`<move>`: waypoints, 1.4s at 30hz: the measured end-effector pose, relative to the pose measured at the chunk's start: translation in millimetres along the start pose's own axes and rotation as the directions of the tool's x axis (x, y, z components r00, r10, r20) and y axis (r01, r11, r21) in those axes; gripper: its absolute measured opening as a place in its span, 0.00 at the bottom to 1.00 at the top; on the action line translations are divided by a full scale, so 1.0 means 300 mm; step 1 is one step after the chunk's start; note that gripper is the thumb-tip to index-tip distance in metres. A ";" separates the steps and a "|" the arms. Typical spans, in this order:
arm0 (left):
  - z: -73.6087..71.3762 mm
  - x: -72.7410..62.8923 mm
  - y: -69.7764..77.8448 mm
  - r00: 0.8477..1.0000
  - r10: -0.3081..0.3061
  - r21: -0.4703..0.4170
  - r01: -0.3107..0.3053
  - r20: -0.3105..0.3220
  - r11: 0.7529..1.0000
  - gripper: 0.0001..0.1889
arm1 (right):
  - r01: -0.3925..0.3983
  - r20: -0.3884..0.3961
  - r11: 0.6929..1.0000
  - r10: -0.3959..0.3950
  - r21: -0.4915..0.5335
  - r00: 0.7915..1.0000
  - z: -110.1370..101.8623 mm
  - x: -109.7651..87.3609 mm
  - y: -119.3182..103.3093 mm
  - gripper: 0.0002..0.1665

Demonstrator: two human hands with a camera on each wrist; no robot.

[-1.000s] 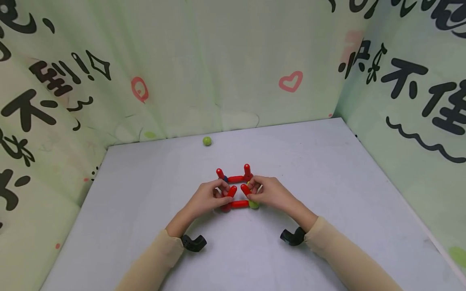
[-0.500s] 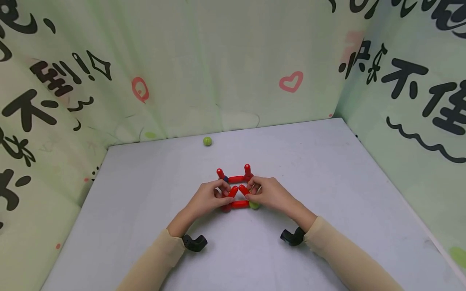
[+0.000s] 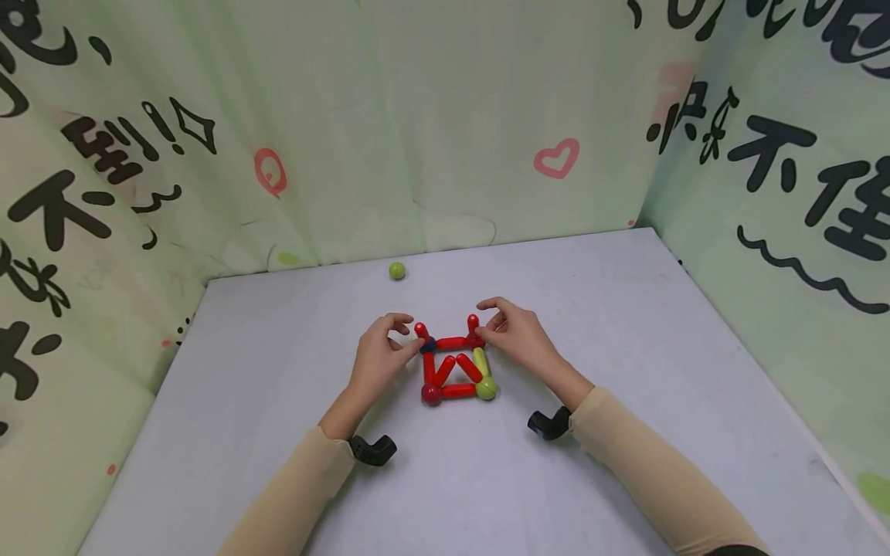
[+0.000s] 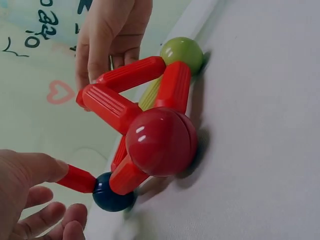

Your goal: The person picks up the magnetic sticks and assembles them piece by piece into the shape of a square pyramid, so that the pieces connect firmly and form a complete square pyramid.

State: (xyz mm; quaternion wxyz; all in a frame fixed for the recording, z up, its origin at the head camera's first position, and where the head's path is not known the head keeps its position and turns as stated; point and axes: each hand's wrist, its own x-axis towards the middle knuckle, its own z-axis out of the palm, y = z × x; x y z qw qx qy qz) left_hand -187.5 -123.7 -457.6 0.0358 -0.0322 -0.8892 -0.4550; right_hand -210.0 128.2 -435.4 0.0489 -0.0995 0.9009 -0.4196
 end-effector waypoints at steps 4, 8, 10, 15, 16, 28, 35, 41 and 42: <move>0.023 0.017 0.000 0.999 -0.016 0.050 0.014 0.037 0.999 0.19 | 0.006 0.027 1.000 -0.006 0.000 1.000 0.011 0.015 0.004 0.19; 0.042 0.020 0.006 0.999 0.018 0.105 -0.023 0.044 0.994 0.17 | 0.018 0.032 1.000 -0.017 -0.010 0.999 0.019 0.016 0.003 0.15; 0.049 0.018 0.013 0.998 0.046 0.140 -0.053 0.052 0.989 0.17 | 0.022 0.031 1.000 -0.021 -0.014 0.999 0.024 0.012 0.003 0.14; 0.062 0.011 0.033 0.992 0.099 0.241 -0.116 0.084 0.963 0.16 | 0.035 0.052 0.999 -0.035 -0.008 0.998 0.038 0.001 0.000 0.14; 0.064 0.010 0.037 0.990 0.107 0.259 -0.127 0.089 0.958 0.16 | 0.038 0.056 0.999 -0.038 -0.005 0.998 0.041 -0.002 0.000 0.14; 0.090 0.003 0.031 0.921 0.343 0.468 -0.389 0.185 0.794 0.15 | 0.077 0.083 0.997 -0.075 -0.011 0.994 0.053 -0.021 0.006 0.14; 0.098 0.008 0.019 0.910 0.361 0.492 -0.414 0.204 0.766 0.14 | 0.086 0.091 0.996 -0.086 0.001 0.992 0.057 -0.021 0.015 0.15; 0.034 0.032 0.025 0.928 0.193 0.372 -0.309 0.317 0.875 0.18 | 0.109 0.107 0.994 -0.110 0.012 0.988 0.055 -0.030 0.016 0.18; 0.017 0.043 0.029 0.927 0.155 0.350 -0.278 0.341 0.894 0.19 | 0.108 0.108 0.994 -0.109 0.013 0.988 0.053 -0.033 0.015 0.20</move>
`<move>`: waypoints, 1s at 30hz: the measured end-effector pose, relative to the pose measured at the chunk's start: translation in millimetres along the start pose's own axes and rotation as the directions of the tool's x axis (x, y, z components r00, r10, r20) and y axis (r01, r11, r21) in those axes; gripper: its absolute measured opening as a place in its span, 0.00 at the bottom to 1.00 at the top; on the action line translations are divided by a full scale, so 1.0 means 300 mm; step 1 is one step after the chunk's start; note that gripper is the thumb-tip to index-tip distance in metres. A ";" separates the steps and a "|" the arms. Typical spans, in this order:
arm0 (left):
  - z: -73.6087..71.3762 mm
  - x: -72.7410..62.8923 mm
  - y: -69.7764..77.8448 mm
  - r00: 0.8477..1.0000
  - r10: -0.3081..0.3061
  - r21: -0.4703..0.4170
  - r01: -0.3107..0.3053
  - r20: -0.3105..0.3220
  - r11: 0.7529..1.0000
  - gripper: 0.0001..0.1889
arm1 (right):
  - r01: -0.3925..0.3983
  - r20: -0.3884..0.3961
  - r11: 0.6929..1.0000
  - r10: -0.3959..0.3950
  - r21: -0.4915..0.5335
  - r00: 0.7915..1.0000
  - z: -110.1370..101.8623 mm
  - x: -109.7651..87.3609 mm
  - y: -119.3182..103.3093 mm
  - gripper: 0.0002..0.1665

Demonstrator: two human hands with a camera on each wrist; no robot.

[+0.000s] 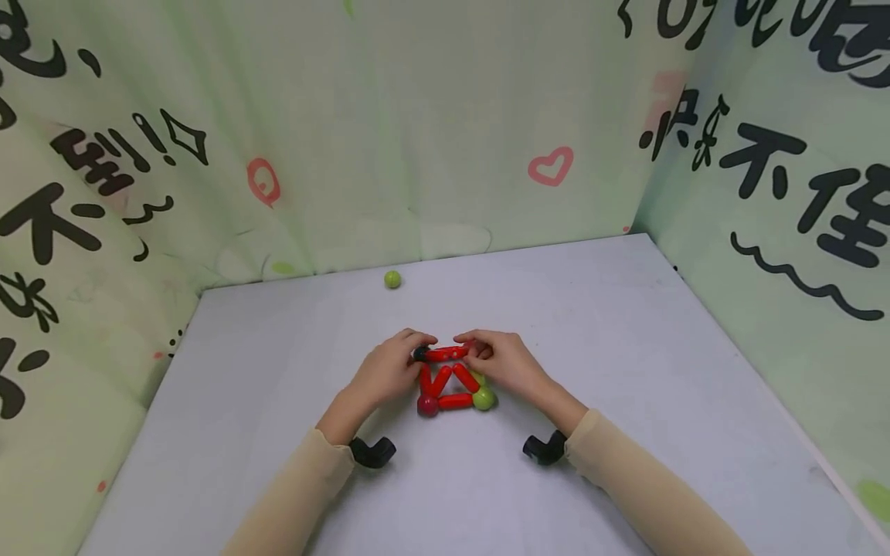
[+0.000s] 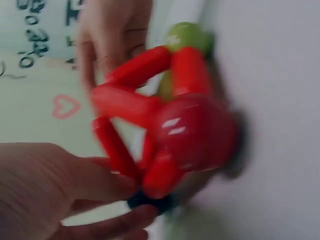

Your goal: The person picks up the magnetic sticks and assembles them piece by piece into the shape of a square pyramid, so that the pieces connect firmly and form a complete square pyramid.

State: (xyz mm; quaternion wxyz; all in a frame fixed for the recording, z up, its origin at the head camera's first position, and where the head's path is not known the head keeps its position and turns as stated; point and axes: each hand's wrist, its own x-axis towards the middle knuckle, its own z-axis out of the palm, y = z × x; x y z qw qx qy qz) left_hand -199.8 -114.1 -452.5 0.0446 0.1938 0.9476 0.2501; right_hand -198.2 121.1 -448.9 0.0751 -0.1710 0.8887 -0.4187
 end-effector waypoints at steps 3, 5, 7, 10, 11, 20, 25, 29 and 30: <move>-0.056 0.025 -0.021 0.995 -0.067 -0.075 0.073 0.079 0.995 0.19 | -0.012 0.004 1.000 0.012 0.015 1.000 -0.005 -0.012 -0.007 0.22; -0.086 0.054 -0.039 0.991 -0.092 -0.085 0.100 0.095 0.991 0.17 | -0.025 0.010 0.999 0.025 0.024 1.000 -0.008 -0.020 -0.013 0.22; -0.106 0.090 -0.059 0.991 -0.111 -0.077 0.117 0.080 0.990 0.16 | -0.032 0.025 0.999 0.031 0.036 0.999 -0.011 -0.027 -0.018 0.23; -0.120 0.150 -0.087 0.990 -0.140 -0.061 0.142 0.032 0.988 0.15 | -0.038 0.045 0.998 0.036 0.046 0.998 -0.013 -0.036 -0.023 0.24; -0.122 0.171 -0.096 0.989 -0.149 -0.057 0.150 0.012 0.987 0.15 | -0.041 0.050 0.998 0.038 0.049 0.998 -0.013 -0.039 -0.024 0.24; -0.126 0.326 -0.197 0.971 -0.172 -0.050 0.165 -0.166 0.985 0.17 | -0.035 0.076 0.996 0.029 0.080 0.997 0.002 -0.054 -0.020 0.28; -0.093 0.366 -0.243 0.974 -0.180 0.000 0.181 -0.135 0.983 0.23 | -0.062 0.081 0.991 0.053 0.117 0.995 0.010 -0.057 -0.021 0.31; -0.067 0.370 -0.266 0.979 -0.179 0.049 0.184 -0.099 0.982 0.25 | -0.058 0.072 0.989 0.049 0.138 0.996 0.017 -0.058 -0.022 0.30; -0.062 0.368 -0.268 0.979 -0.176 0.050 0.182 -0.102 0.982 0.24 | -0.054 0.068 0.989 0.045 0.139 0.997 0.018 -0.058 -0.021 0.30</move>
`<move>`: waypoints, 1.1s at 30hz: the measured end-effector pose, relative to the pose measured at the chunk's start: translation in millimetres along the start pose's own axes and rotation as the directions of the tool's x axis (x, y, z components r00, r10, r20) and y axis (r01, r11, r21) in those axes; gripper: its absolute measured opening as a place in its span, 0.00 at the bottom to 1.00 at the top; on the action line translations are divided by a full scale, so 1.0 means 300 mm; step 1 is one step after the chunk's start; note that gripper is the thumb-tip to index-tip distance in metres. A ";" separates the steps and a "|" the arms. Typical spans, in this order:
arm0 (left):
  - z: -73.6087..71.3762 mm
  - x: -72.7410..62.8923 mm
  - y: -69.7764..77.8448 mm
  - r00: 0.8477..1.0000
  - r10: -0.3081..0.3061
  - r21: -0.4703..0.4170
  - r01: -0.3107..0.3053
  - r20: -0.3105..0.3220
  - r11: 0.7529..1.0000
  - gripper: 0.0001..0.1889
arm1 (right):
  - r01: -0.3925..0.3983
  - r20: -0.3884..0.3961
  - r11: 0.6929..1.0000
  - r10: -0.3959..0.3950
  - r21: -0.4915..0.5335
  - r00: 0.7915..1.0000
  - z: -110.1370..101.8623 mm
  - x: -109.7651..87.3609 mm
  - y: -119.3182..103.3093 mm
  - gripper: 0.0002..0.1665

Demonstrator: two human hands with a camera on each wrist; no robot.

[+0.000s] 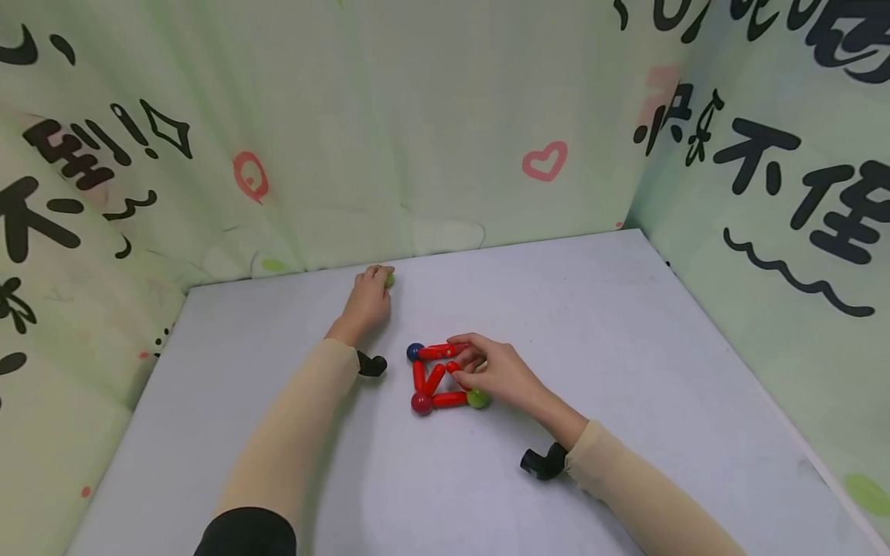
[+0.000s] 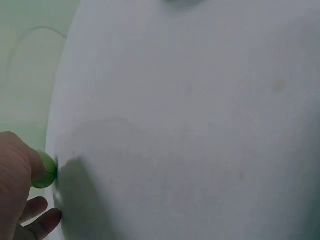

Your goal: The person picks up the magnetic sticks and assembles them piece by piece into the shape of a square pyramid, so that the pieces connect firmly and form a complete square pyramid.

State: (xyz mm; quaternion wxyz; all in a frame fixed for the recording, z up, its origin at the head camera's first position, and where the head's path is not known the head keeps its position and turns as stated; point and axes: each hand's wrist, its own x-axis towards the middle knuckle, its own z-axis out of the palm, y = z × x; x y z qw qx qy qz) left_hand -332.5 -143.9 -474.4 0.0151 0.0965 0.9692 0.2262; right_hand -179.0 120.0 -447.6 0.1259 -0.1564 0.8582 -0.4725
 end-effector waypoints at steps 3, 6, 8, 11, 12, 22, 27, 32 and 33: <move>0.012 -0.020 -0.005 1.000 0.003 -0.014 -0.003 -0.022 1.000 0.22 | 0.011 -0.008 1.000 -0.011 -0.003 1.000 0.004 -0.003 0.001 0.30; 0.016 -0.045 0.003 1.000 0.004 -0.033 -0.005 -0.024 0.999 0.21 | 0.017 -0.020 1.000 -0.017 -0.006 1.000 0.004 -0.003 0.001 0.30; 0.018 -0.066 0.015 1.000 0.006 -0.058 -0.007 -0.019 0.998 0.21 | 0.017 -0.023 1.000 -0.017 -0.004 1.000 0.003 -0.003 0.001 0.30; 0.012 -0.108 0.048 1.000 0.026 -0.109 -0.027 -0.010 0.994 0.23 | 0.012 -0.022 1.000 -0.012 0.006 1.000 0.003 -0.004 -0.001 0.30; 0.008 -0.125 0.063 0.999 0.041 -0.129 -0.042 -0.010 0.991 0.23 | 0.011 -0.020 1.000 -0.011 0.010 1.000 0.003 -0.004 -0.001 0.30; -0.037 -0.342 0.216 0.943 0.332 -0.314 -0.326 -0.035 0.892 0.22 | 0.035 -0.020 0.999 -0.035 0.011 0.999 0.004 -0.004 0.003 0.30; -0.023 -0.403 0.243 0.915 0.401 -0.345 -0.390 -0.042 0.854 0.19 | 0.046 -0.027 0.999 -0.045 0.013 0.999 0.003 -0.005 0.006 0.30; 0.001 -0.439 0.244 0.897 0.441 -0.355 -0.415 -0.007 0.838 0.22 | 0.049 -0.036 0.999 -0.048 0.011 0.998 0.002 -0.009 0.006 0.30; 0.005 -0.443 0.243 0.895 0.446 -0.351 -0.419 -0.003 0.837 0.22 | 0.049 -0.036 0.999 -0.048 0.009 0.998 0.003 -0.009 0.005 0.30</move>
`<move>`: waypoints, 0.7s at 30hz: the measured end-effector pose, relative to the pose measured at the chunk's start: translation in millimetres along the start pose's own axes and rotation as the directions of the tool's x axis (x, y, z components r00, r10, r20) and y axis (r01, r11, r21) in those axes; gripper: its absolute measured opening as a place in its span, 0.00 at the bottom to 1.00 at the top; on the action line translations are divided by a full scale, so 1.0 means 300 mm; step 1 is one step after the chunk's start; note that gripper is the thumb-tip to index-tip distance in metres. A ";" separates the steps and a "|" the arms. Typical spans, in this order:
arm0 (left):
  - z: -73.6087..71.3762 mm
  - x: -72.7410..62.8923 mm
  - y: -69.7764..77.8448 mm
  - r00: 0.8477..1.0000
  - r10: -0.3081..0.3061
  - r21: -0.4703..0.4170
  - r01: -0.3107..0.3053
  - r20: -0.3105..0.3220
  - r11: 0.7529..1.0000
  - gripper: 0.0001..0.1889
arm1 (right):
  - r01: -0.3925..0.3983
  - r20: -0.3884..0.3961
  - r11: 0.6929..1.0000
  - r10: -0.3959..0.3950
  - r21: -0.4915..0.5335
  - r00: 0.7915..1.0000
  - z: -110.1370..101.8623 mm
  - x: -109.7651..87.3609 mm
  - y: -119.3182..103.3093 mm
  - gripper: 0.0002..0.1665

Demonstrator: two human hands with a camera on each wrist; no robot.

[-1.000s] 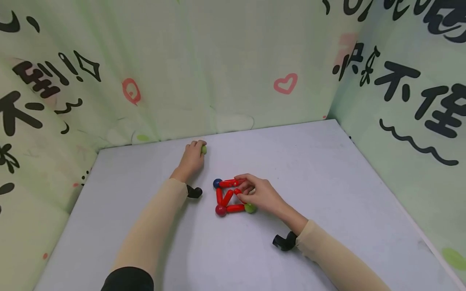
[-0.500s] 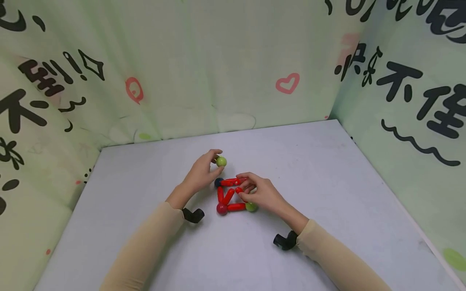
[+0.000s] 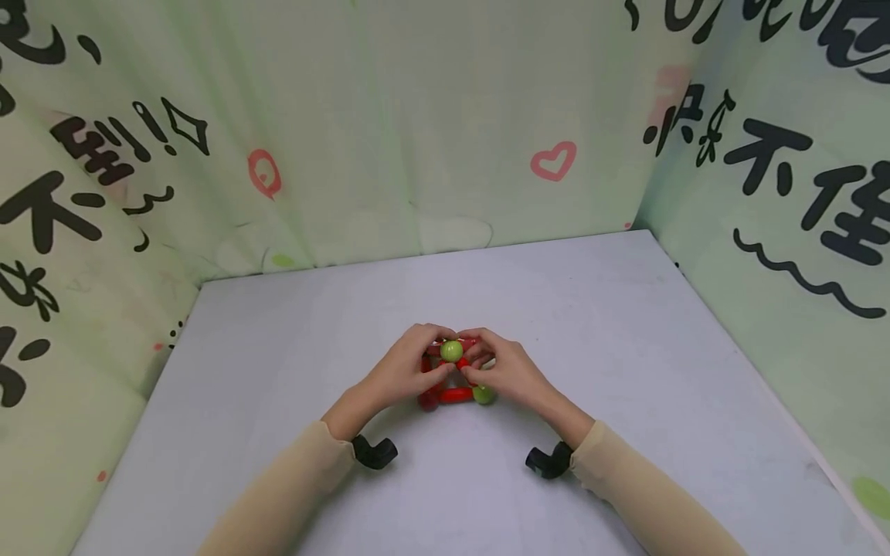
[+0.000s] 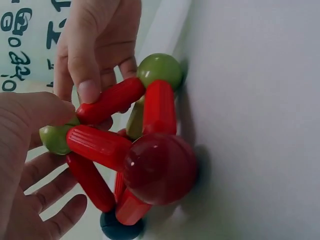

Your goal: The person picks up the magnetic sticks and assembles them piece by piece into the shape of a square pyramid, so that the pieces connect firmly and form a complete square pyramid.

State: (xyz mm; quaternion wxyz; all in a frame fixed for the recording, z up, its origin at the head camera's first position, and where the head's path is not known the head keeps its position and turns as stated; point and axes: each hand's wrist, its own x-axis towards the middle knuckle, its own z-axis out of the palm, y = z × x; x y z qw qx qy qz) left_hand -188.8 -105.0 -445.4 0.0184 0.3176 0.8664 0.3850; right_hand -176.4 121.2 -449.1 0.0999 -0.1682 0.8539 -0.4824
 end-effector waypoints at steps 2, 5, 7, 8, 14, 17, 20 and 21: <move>0.006 -0.005 -0.002 1.000 0.007 0.004 -0.007 0.004 1.000 0.24 | -0.005 -0.001 1.000 0.005 0.001 1.000 -0.002 -0.001 0.001 0.30; 0.010 -0.008 -0.007 1.000 0.007 0.002 -0.007 0.005 1.000 0.24 | -0.009 0.008 1.000 0.009 -0.003 1.000 -0.005 -0.002 0.002 0.28; 0.010 -0.010 -0.011 1.000 0.009 -0.006 -0.009 0.008 1.000 0.25 | -0.011 0.014 1.000 0.011 -0.004 1.000 -0.008 -0.002 0.001 0.27; 0.009 -0.010 -0.014 1.000 0.009 -0.013 -0.009 0.012 1.000 0.25 | -0.009 0.018 1.000 0.010 -0.008 1.000 -0.009 -0.002 0.002 0.26; 0.007 -0.007 -0.029 0.999 0.005 -0.048 -0.003 0.038 0.999 0.25 | 0.009 0.024 1.000 -0.008 -0.027 1.000 -0.018 0.001 0.002 0.25; 0.003 -0.004 -0.042 0.999 -0.010 -0.065 0.013 0.050 0.998 0.26 | 0.014 0.025 0.999 -0.013 -0.047 1.000 -0.025 0.006 0.004 0.23; -0.007 0.001 -0.061 0.998 -0.031 -0.073 0.034 0.049 0.997 0.22 | 0.015 0.006 0.997 -0.014 -0.082 1.000 -0.044 0.017 0.012 0.20; -0.012 0.003 -0.069 0.998 -0.041 -0.072 0.044 0.043 0.996 0.20 | 0.013 -0.005 0.995 -0.013 -0.099 1.000 -0.053 0.022 0.015 0.19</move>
